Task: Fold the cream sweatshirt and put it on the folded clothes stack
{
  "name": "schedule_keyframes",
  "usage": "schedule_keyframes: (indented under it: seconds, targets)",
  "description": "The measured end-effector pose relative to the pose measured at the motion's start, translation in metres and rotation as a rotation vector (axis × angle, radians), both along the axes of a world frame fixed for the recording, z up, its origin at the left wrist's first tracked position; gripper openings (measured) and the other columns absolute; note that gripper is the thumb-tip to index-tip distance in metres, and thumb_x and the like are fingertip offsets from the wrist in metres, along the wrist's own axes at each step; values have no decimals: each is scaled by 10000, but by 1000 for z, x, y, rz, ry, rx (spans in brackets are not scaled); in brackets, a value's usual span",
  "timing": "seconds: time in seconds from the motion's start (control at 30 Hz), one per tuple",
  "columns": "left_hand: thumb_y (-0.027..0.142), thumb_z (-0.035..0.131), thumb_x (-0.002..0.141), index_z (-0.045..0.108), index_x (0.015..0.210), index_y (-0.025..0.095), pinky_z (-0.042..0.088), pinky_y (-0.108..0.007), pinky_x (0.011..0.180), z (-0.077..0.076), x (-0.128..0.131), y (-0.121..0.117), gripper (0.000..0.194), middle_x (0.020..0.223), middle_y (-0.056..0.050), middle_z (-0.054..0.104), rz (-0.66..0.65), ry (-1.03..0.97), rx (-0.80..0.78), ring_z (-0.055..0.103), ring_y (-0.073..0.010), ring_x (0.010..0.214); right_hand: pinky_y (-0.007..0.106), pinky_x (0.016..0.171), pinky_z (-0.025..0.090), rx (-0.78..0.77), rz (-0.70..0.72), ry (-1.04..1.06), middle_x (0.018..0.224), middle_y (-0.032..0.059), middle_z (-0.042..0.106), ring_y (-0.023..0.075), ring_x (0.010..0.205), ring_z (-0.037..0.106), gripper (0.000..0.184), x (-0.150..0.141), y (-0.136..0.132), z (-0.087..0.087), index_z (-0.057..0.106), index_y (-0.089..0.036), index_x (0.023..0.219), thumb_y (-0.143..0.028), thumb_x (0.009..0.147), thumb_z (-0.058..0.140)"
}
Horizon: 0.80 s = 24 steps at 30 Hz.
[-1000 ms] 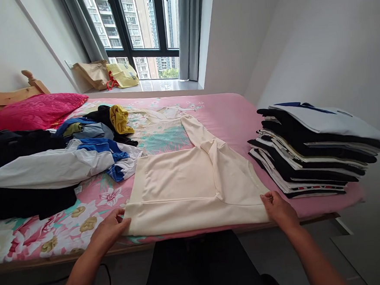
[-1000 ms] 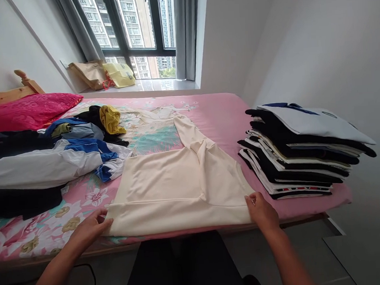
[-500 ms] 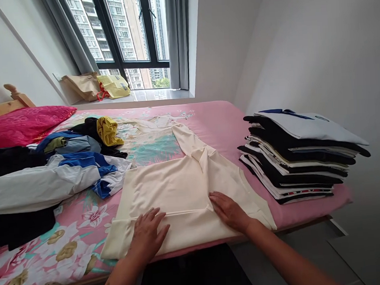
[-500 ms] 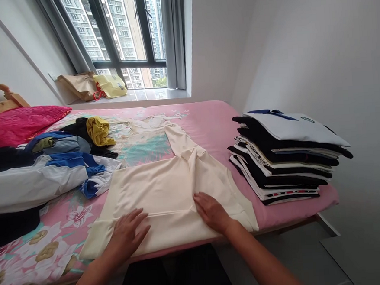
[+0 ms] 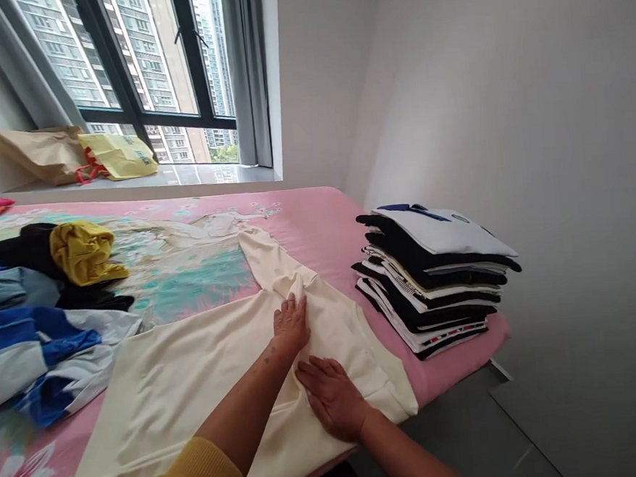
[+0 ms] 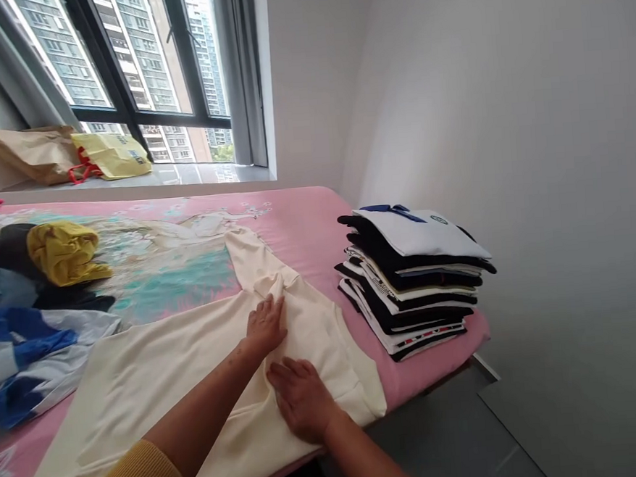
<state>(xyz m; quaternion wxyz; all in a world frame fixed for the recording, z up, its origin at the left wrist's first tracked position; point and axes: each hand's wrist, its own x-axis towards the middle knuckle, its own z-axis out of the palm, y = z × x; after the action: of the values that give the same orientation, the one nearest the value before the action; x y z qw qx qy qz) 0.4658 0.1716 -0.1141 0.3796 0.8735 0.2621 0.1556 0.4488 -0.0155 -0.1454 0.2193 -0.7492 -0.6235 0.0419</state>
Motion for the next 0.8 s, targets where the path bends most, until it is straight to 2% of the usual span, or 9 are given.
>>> schedule_keyframes:
  seconds: [0.13, 0.27, 0.33, 0.47, 0.53, 0.63, 0.73, 0.8]
  targets:
    - [136, 602, 682, 509, 1271, 205, 292, -497, 1035, -2, 19, 40, 600, 1300, -176, 523, 201, -61, -231, 450, -350, 1227, 430, 1108, 218, 7, -9, 44, 1454, 8, 388, 215, 1364, 268, 528, 1, 0, -3, 344, -263, 1414, -294, 894, 427]
    - [251, 485, 792, 525, 1234, 160, 475, -395, 876, -8, 10, 75, 452, 1120, -153, 631, 447, -207, -549, 591, -288, 1057, 430, 1121, 193, 12, -6, 66, 1458, -8, 382, 205, 1368, 260, 518, 0, 0, -9, 353, -274, 1408, -273, 894, 418]
    - [307, 460, 815, 569, 1171, 143, 519, -370, 797, -14, 3, 82, 408, 1050, -150, 660, 483, -285, -727, 640, -265, 949, 438, 1124, 189, 9, -2, 56, 1461, -17, 375, 203, 1370, 257, 533, 0, 0, -11, 342, -279, 1413, -258, 887, 423]
    - [377, 548, 774, 624, 1066, 151, 542, -370, 765, -16, -7, 90, 377, 936, -127, 693, 433, -415, -1012, 671, -238, 807, 450, 1117, 208, 1, 6, 8, 1471, -16, 357, 206, 1375, 249, 584, 1, 1, -15, 315, -277, 1426, -212, 860, 440]
    - [277, 633, 698, 627, 1034, 144, 544, -364, 755, -9, -7, 98, 362, 882, -110, 693, 417, -436, -1089, 667, -223, 751, 451, 1114, 219, 2, 8, -9, 1471, -10, 358, 208, 1375, 250, 597, 1, 1, -16, 308, -274, 1430, -204, 854, 446]
    - [122, 629, 631, 624, 979, 128, 543, -311, 712, 9, -2, 114, 348, 796, -77, 678, 384, -418, -1136, 648, -181, 682, 450, 1112, 228, 2, 10, -18, 1467, -8, 365, 206, 1373, 256, 601, 1, 0, -16, 301, -275, 1434, -201, 854, 445]
    - [135, 630, 648, 624, 925, 112, 536, -288, 645, 32, 8, 118, 277, 717, -68, 656, 329, -363, -1145, 627, -169, 626, 441, 1108, 237, -5, 10, -12, 1464, -7, 370, 205, 1370, 260, 589, 1, 1, -14, 316, -271, 1427, -209, 856, 446]
    - [143, 652, 640, 630, 917, 113, 530, -287, 630, 49, 15, 111, 279, 704, -62, 655, 262, -336, -1130, 624, -170, 620, 439, 1105, 242, -1, 10, -5, 1462, -3, 374, 209, 1368, 263, 573, 1, 1, -13, 333, -265, 1419, -216, 859, 445]
